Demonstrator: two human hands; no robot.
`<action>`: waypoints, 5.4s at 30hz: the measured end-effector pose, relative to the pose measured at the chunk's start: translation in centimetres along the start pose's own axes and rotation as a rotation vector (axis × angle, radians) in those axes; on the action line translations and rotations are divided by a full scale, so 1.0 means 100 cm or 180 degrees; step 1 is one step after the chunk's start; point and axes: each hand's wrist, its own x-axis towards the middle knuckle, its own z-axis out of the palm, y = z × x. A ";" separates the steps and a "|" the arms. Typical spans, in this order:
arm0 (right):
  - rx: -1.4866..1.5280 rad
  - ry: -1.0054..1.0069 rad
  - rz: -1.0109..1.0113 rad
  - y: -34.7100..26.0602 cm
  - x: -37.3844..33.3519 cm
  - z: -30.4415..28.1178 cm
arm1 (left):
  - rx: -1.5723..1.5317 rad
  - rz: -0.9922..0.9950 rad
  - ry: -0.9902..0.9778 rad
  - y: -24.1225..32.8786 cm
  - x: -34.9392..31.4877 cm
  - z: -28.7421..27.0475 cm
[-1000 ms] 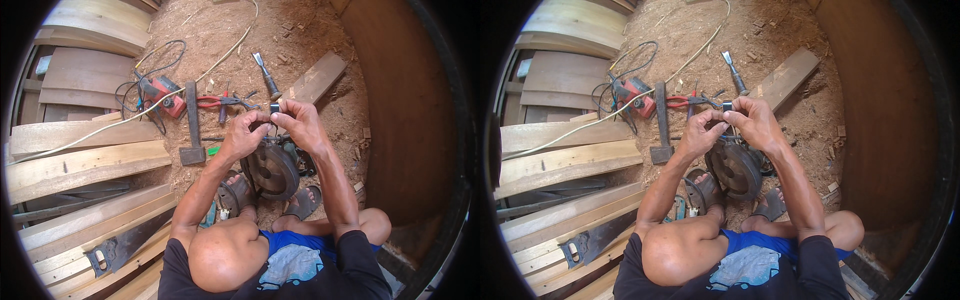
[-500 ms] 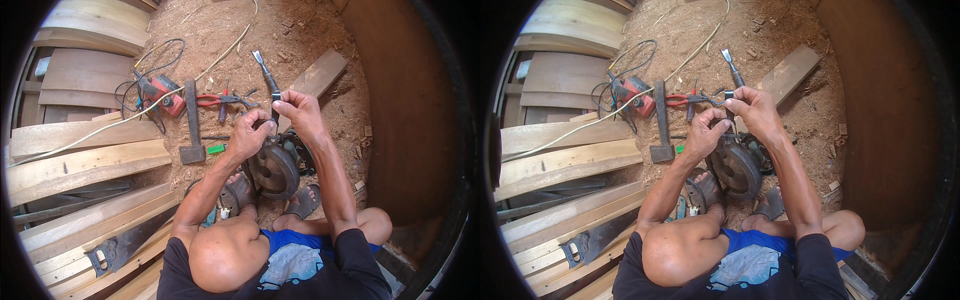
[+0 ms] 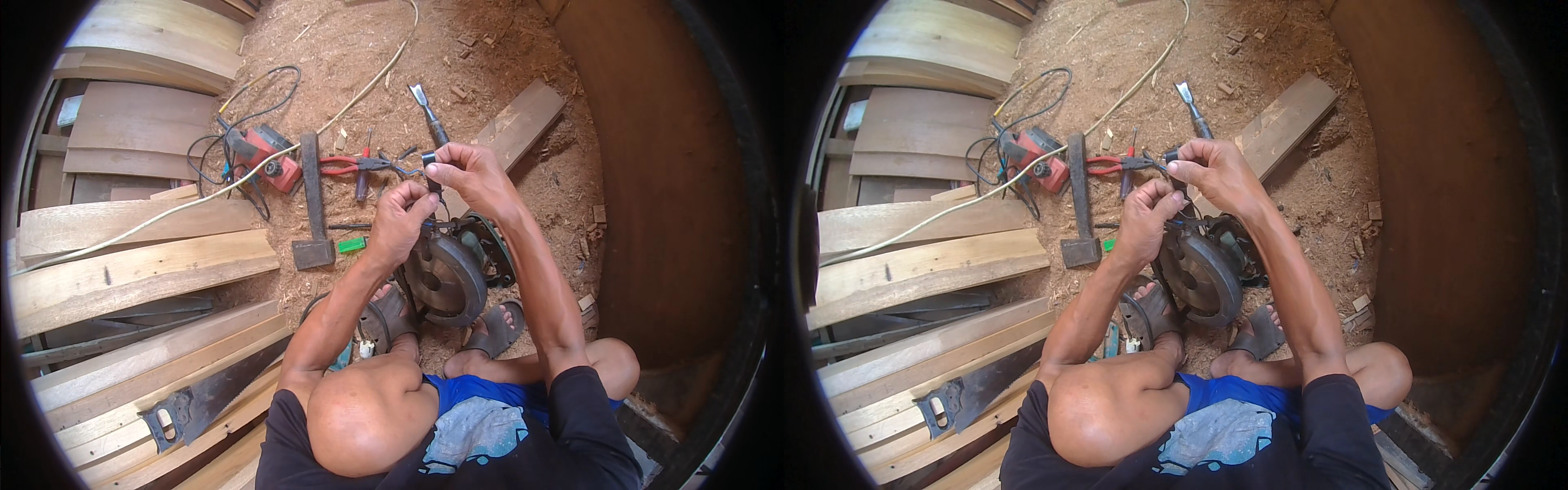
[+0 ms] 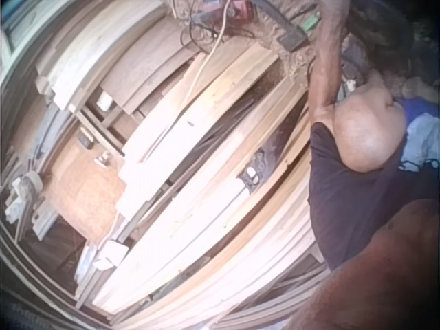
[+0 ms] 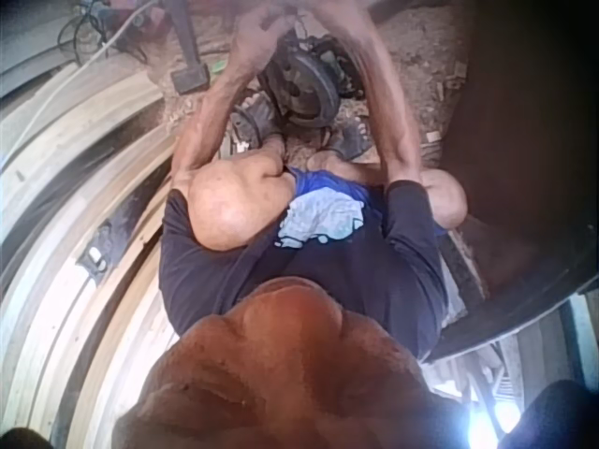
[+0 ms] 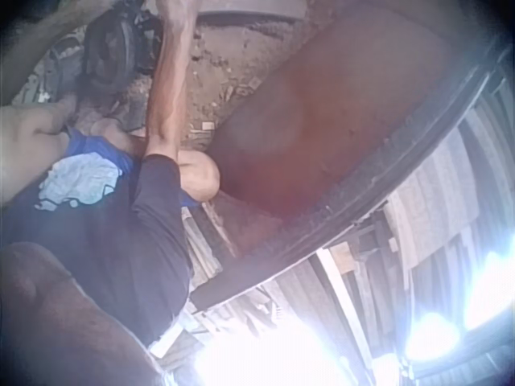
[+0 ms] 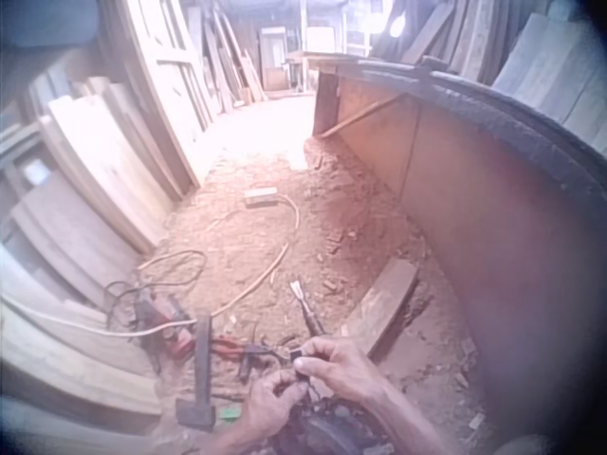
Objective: The person performs maintenance on a circular saw, handling wires and electrical components on the housing of the tool while sitting in a workshop.
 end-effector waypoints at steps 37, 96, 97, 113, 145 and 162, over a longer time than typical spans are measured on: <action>-0.0501 0.0194 0.0368 0.026 -0.034 0.015 | 0.2331 0.1890 0.0224 0.033 -0.004 -0.009; -0.1585 0.0333 0.0362 0.000 -0.062 0.052 | 0.2530 0.0076 -0.0288 0.046 0.012 -0.028; -0.1587 0.0327 0.0358 -0.002 -0.063 0.051 | 0.2529 0.0076 -0.0280 0.046 0.012 -0.030; -0.1493 0.0573 0.0310 -0.029 -0.091 0.038 | 0.2313 0.0394 -0.0325 0.059 -0.003 -0.017; 0.0671 0.0006 -0.0018 -0.031 -0.014 0.001 | 0.1263 0.0072 -0.0364 0.037 0.000 0.002; -0.0178 -0.0011 0.0558 0.014 -0.041 0.009 | -0.0707 -0.0373 -0.0021 0.010 0.007 -0.002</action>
